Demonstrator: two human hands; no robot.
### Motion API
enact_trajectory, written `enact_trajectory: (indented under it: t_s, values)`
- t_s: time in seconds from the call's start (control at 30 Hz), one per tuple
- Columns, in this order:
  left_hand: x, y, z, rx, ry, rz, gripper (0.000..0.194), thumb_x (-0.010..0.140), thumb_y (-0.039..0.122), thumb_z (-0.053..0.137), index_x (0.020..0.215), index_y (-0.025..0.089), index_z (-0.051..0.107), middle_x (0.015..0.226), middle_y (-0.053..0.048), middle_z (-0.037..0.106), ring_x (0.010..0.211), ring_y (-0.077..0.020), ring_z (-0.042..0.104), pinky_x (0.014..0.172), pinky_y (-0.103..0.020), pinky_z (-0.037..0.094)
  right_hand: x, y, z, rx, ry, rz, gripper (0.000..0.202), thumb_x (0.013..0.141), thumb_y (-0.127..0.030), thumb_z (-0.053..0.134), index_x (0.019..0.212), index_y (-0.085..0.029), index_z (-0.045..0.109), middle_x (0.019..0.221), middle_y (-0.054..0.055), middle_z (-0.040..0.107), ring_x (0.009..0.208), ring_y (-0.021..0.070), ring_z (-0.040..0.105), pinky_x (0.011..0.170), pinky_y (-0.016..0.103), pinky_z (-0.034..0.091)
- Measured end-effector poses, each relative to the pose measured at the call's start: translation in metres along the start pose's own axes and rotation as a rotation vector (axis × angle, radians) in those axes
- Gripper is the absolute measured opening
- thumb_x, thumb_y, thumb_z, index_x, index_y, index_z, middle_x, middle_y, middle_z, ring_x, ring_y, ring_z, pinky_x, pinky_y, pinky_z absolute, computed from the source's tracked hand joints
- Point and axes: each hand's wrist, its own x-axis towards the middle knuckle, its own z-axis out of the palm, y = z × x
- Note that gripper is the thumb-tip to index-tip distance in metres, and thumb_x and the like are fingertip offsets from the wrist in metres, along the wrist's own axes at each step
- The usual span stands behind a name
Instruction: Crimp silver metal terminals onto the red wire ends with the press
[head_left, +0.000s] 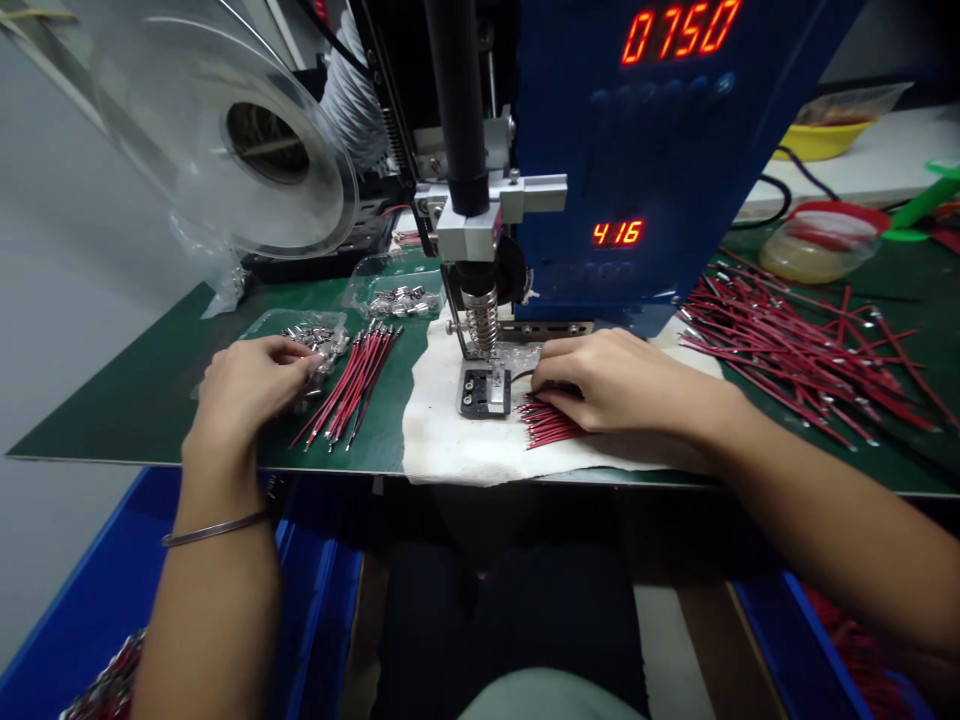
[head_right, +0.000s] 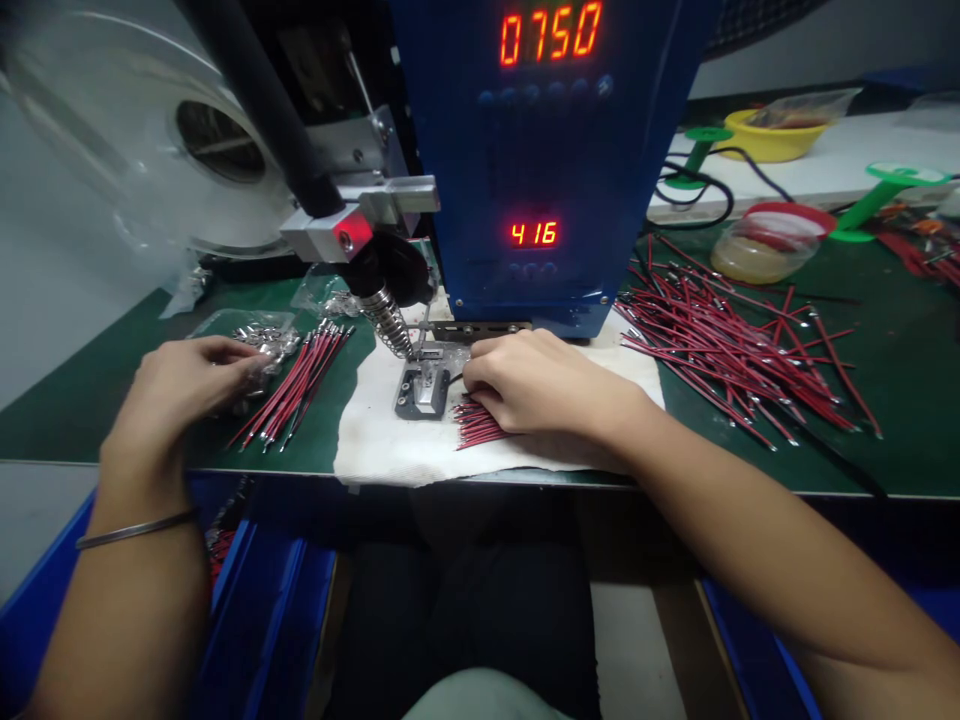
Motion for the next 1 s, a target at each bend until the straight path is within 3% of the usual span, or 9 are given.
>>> enact_trajectory:
  t_s: [0.23, 0.4, 0.47, 0.53, 0.63, 0.7, 0.77, 0.9, 1.0]
  values:
    - [0.002, -0.002, 0.0, -0.014, -0.041, -0.02, 0.03, 0.07, 0.044, 0.067, 0.089, 0.023, 0.074, 0.072, -0.003, 0.064, 0.066, -0.0194, 0.051, 0.066, -0.029, 0.036, 0.001, 0.0, 0.0, -0.017, -0.007, -0.011, 0.019, 0.088, -0.022, 0.05, 0.091, -0.024, 0.069, 0.092, -0.001, 0.065, 0.079, 0.0159, 0.062, 0.067, 0.027, 0.038]
    - [0.001, -0.001, 0.003, -0.03, 0.053, -0.027, 0.026, 0.067, 0.042, 0.07, 0.084, 0.024, 0.074, 0.068, -0.002, 0.06, 0.066, -0.0195, 0.048, 0.071, -0.032, 0.039, 0.002, 0.0, 0.001, -0.017, 0.009, -0.021, 0.019, 0.088, -0.023, 0.051, 0.09, -0.023, 0.07, 0.092, 0.0, 0.065, 0.077, 0.0155, 0.062, 0.065, 0.027, 0.037]
    - [-0.001, 0.0, 0.005, -0.043, 0.199, -0.026, 0.027, 0.067, 0.043, 0.071, 0.084, 0.023, 0.075, 0.067, -0.003, 0.058, 0.069, -0.0208, 0.047, 0.077, -0.039, 0.042, 0.003, 0.0, 0.002, -0.014, 0.018, -0.028, 0.019, 0.088, -0.022, 0.052, 0.089, -0.023, 0.071, 0.093, 0.001, 0.066, 0.076, 0.0151, 0.061, 0.065, 0.026, 0.036]
    - [-0.006, 0.004, 0.007, -0.108, 0.428, 0.009, 0.025, 0.068, 0.04, 0.073, 0.085, 0.022, 0.076, 0.067, -0.004, 0.059, 0.069, -0.0205, 0.048, 0.082, -0.045, 0.043, 0.003, 0.001, 0.003, -0.015, 0.026, -0.035, 0.019, 0.089, -0.022, 0.052, 0.089, -0.022, 0.071, 0.092, 0.002, 0.066, 0.075, 0.0145, 0.061, 0.064, 0.026, 0.036]
    - [-0.024, 0.02, 0.011, -0.385, 0.649, 0.158, 0.018, 0.07, 0.033, 0.075, 0.081, 0.018, 0.076, 0.063, -0.003, 0.063, 0.06, -0.0158, 0.053, 0.074, -0.037, 0.047, 0.004, 0.003, 0.003, -0.015, 0.063, -0.047, 0.018, 0.089, -0.023, 0.053, 0.09, -0.021, 0.07, 0.092, 0.002, 0.066, 0.075, 0.0146, 0.061, 0.064, 0.025, 0.037]
    - [-0.043, 0.037, 0.016, -0.655, 0.587, 0.265, 0.021, 0.071, 0.032, 0.076, 0.082, 0.014, 0.075, 0.067, -0.004, 0.067, 0.059, -0.0146, 0.057, 0.061, -0.028, 0.047, 0.003, 0.003, 0.002, -0.005, 0.108, -0.048, 0.018, 0.09, -0.023, 0.052, 0.092, -0.02, 0.07, 0.093, 0.003, 0.066, 0.079, 0.0157, 0.061, 0.065, 0.025, 0.038]
    - [-0.063, 0.054, 0.024, -0.893, 0.427, 0.322, 0.022, 0.073, 0.03, 0.076, 0.086, 0.013, 0.073, 0.078, -0.006, 0.07, 0.069, -0.015, 0.063, 0.064, -0.025, 0.05, 0.003, 0.003, 0.0, 0.021, 0.155, -0.045, 0.018, 0.09, -0.023, 0.052, 0.094, -0.019, 0.069, 0.092, 0.005, 0.066, 0.083, 0.0167, 0.061, 0.068, 0.025, 0.039]
    - [-0.089, 0.081, 0.044, -1.144, 0.149, 0.285, 0.027, 0.078, 0.033, 0.072, 0.099, 0.016, 0.07, 0.089, -0.007, 0.07, 0.079, -0.0149, 0.066, 0.066, -0.022, 0.051, 0.004, 0.002, -0.001, 0.104, 0.184, -0.042, 0.017, 0.092, -0.023, 0.05, 0.097, -0.016, 0.065, 0.093, 0.004, 0.066, 0.084, 0.016, 0.061, 0.073, 0.025, 0.042]
    - [-0.096, 0.096, 0.056, -1.279, 0.038, 0.266, 0.027, 0.082, 0.034, 0.068, 0.105, 0.019, 0.07, 0.094, -0.007, 0.069, 0.074, -0.0124, 0.063, 0.058, -0.02, 0.047, 0.005, 0.002, 0.001, 0.145, 0.157, -0.049, 0.017, 0.094, -0.025, 0.048, 0.099, -0.016, 0.062, 0.094, 0.003, 0.066, 0.082, 0.0146, 0.061, 0.073, 0.025, 0.042]
